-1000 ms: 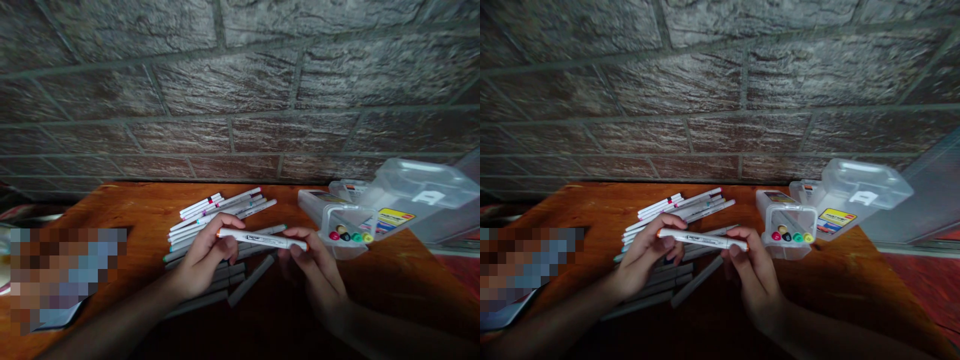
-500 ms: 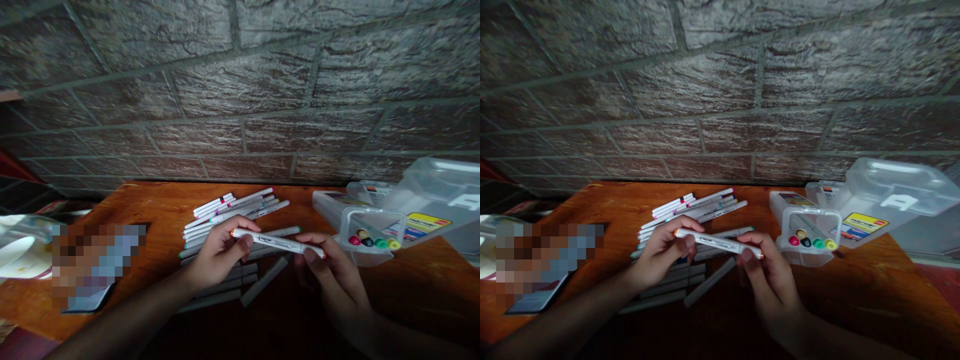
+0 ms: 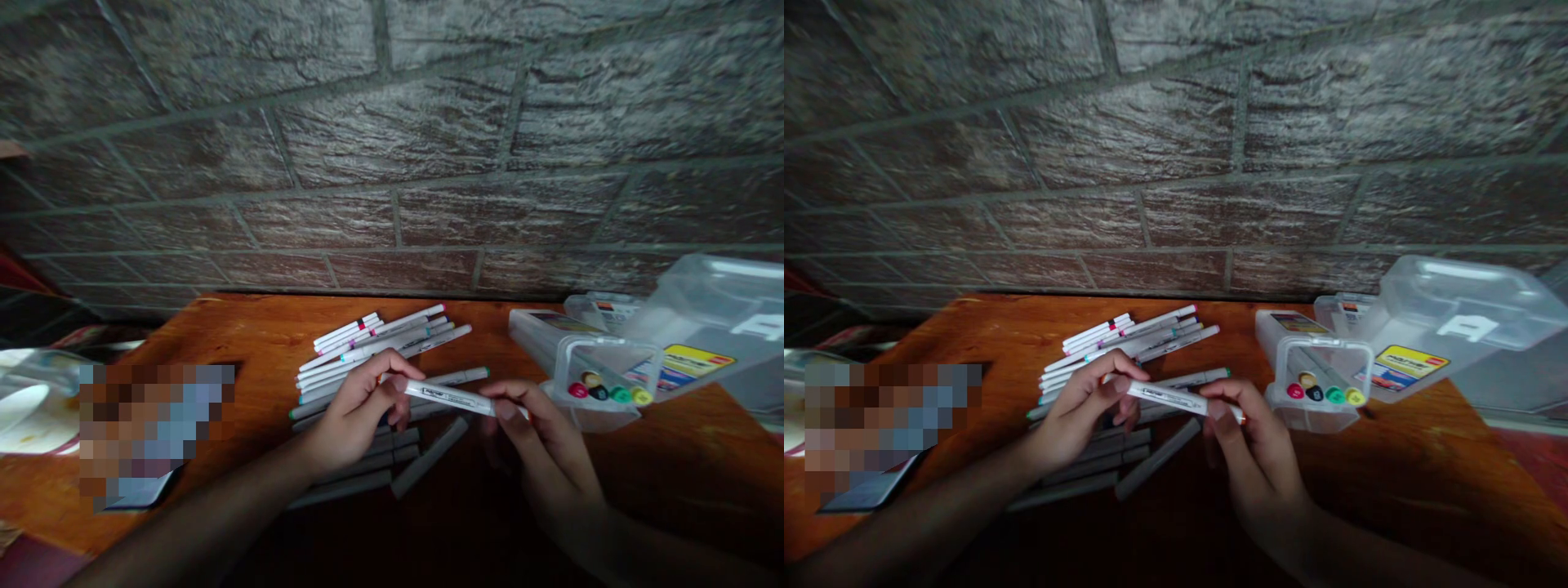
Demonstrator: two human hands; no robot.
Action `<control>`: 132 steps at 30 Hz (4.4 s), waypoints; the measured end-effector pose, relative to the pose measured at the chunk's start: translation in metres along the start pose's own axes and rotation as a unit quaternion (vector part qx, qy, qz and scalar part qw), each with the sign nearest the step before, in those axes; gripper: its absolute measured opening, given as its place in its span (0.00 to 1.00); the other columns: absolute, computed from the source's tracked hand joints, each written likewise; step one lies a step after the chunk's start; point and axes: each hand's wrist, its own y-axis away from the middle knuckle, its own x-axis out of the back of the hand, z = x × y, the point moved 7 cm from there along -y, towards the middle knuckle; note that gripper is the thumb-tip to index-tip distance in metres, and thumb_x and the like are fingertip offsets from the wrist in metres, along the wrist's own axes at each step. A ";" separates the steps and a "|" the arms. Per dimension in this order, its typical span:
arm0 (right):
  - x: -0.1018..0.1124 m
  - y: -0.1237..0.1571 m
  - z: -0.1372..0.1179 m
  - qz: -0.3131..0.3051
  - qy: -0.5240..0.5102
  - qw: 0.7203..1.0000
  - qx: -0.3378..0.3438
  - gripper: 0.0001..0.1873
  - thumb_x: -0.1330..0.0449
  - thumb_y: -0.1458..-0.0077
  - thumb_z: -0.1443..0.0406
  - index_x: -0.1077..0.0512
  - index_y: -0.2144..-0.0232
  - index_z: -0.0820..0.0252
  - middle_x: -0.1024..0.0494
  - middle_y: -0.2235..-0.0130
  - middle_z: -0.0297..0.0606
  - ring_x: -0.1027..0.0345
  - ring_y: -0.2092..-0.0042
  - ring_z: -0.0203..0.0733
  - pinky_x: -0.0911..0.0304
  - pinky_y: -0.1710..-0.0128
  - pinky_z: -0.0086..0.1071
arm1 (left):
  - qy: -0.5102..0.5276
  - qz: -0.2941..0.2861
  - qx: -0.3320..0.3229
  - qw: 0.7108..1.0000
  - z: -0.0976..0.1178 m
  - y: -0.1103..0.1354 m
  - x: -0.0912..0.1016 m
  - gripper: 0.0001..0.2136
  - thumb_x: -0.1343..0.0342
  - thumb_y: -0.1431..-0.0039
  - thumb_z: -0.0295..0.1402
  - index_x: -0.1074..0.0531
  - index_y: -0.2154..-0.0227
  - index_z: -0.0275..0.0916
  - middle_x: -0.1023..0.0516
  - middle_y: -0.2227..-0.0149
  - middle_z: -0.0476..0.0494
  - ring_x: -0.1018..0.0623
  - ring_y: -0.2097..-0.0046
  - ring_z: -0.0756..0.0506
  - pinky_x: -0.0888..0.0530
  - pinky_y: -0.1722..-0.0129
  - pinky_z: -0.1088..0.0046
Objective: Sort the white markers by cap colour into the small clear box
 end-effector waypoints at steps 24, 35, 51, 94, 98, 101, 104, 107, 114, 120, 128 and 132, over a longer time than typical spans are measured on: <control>-0.001 -0.001 0.003 -0.011 0.002 1.000 -0.016 0.14 0.38 0.32 0.50 0.27 0.57 0.54 0.34 0.77 0.26 0.41 0.78 0.34 0.44 0.80 0.26 | -0.057 0.001 0.022 0.998 0.001 0.002 0.002 0.15 0.45 0.29 0.45 0.26 0.59 0.37 0.33 0.77 0.55 0.34 0.76 0.53 0.36 0.76 0.79; -0.001 0.001 0.003 0.008 -0.018 1.000 -0.018 0.15 0.39 0.31 0.50 0.28 0.56 0.54 0.32 0.77 0.26 0.39 0.78 0.33 0.42 0.79 0.25 | -0.090 0.023 0.027 0.995 0.007 -0.002 0.005 0.17 0.38 0.34 0.47 0.22 0.60 0.35 0.30 0.78 0.53 0.32 0.77 0.53 0.37 0.77 0.79; 0.000 -0.002 -0.001 0.007 0.006 1.000 -0.027 0.15 0.36 0.35 0.50 0.28 0.59 0.54 0.34 0.78 0.26 0.41 0.79 0.34 0.44 0.80 0.27 | -0.088 0.014 0.026 0.996 0.011 -0.004 0.002 0.17 0.40 0.33 0.47 0.22 0.60 0.36 0.29 0.77 0.52 0.30 0.77 0.52 0.33 0.76 0.78; 0.000 0.003 -0.010 0.018 -0.082 0.995 -0.047 0.21 0.40 0.33 0.50 0.22 0.47 0.56 0.14 0.55 0.48 0.33 0.79 0.35 0.38 0.82 0.28 | 0.213 0.092 0.079 0.969 0.000 -0.012 0.021 0.15 0.40 0.38 0.38 0.18 0.59 0.28 0.19 0.78 0.41 0.33 0.83 0.51 0.29 0.79 0.73; 0.000 0.002 -0.009 0.020 -0.093 0.994 -0.047 0.20 0.38 0.33 0.50 0.21 0.48 0.55 0.14 0.56 0.47 0.33 0.79 0.33 0.37 0.82 0.26 | 0.208 0.088 0.076 0.971 0.000 -0.011 0.022 0.15 0.40 0.38 0.38 0.19 0.60 0.29 0.19 0.78 0.41 0.31 0.83 0.51 0.30 0.80 0.74; 0.000 0.002 -0.007 0.021 -0.097 0.994 -0.046 0.20 0.38 0.33 0.50 0.21 0.48 0.55 0.14 0.57 0.46 0.34 0.79 0.33 0.38 0.82 0.26 | 0.181 0.073 0.062 0.979 0.001 -0.012 0.022 0.14 0.40 0.38 0.38 0.19 0.60 0.29 0.18 0.79 0.39 0.27 0.82 0.49 0.34 0.81 0.76; 0.000 0.001 -0.005 0.026 -0.097 0.994 -0.041 0.21 0.39 0.33 0.49 0.21 0.48 0.54 0.16 0.62 0.42 0.34 0.80 0.33 0.38 0.83 0.26 | 0.172 0.058 0.047 0.982 0.001 -0.013 0.022 0.13 0.39 0.38 0.37 0.19 0.61 0.30 0.18 0.78 0.39 0.25 0.81 0.48 0.33 0.80 0.76; -0.002 0.000 -0.005 0.022 -0.097 0.994 -0.040 0.21 0.39 0.33 0.48 0.21 0.49 0.55 0.19 0.67 0.38 0.35 0.80 0.33 0.38 0.83 0.25 | 0.169 0.056 0.043 0.983 0.000 -0.014 0.022 0.13 0.39 0.38 0.38 0.19 0.61 0.31 0.18 0.77 0.41 0.26 0.81 0.49 0.32 0.79 0.75; -0.004 -0.005 0.000 0.013 -0.093 0.993 -0.064 0.23 0.38 0.35 0.46 0.22 0.53 0.57 0.22 0.71 0.34 0.36 0.80 0.31 0.40 0.84 0.23 | 0.048 0.041 0.058 0.996 -0.004 -0.013 0.019 0.15 0.38 0.34 0.42 0.19 0.59 0.32 0.20 0.75 0.45 0.26 0.78 0.51 0.32 0.77 0.77; -0.007 -0.008 0.003 -0.003 -0.082 0.993 -0.081 0.23 0.34 0.39 0.45 0.22 0.56 0.57 0.24 0.73 0.31 0.38 0.80 0.29 0.40 0.83 0.21 | -0.027 0.021 0.048 0.998 0.000 -0.011 0.011 0.21 0.39 0.35 0.49 0.21 0.58 0.32 0.28 0.78 0.52 0.29 0.78 0.52 0.36 0.77 0.78; -0.004 -0.010 0.002 -0.005 -0.040 0.996 -0.081 0.26 0.32 0.43 0.43 0.24 0.59 0.59 0.27 0.75 0.29 0.38 0.81 0.29 0.43 0.84 0.22 | -0.076 -0.013 0.048 0.996 -0.002 -0.007 0.004 0.16 0.39 0.33 0.45 0.23 0.57 0.34 0.28 0.76 0.53 0.32 0.77 0.54 0.37 0.77 0.80; -0.004 -0.009 0.002 -0.006 -0.036 0.996 -0.083 0.27 0.33 0.42 0.42 0.25 0.58 0.59 0.27 0.75 0.28 0.39 0.81 0.29 0.44 0.83 0.22 | -0.093 -0.013 0.045 0.995 0.000 -0.006 0.003 0.15 0.40 0.32 0.44 0.24 0.57 0.35 0.28 0.76 0.53 0.30 0.76 0.53 0.36 0.76 0.80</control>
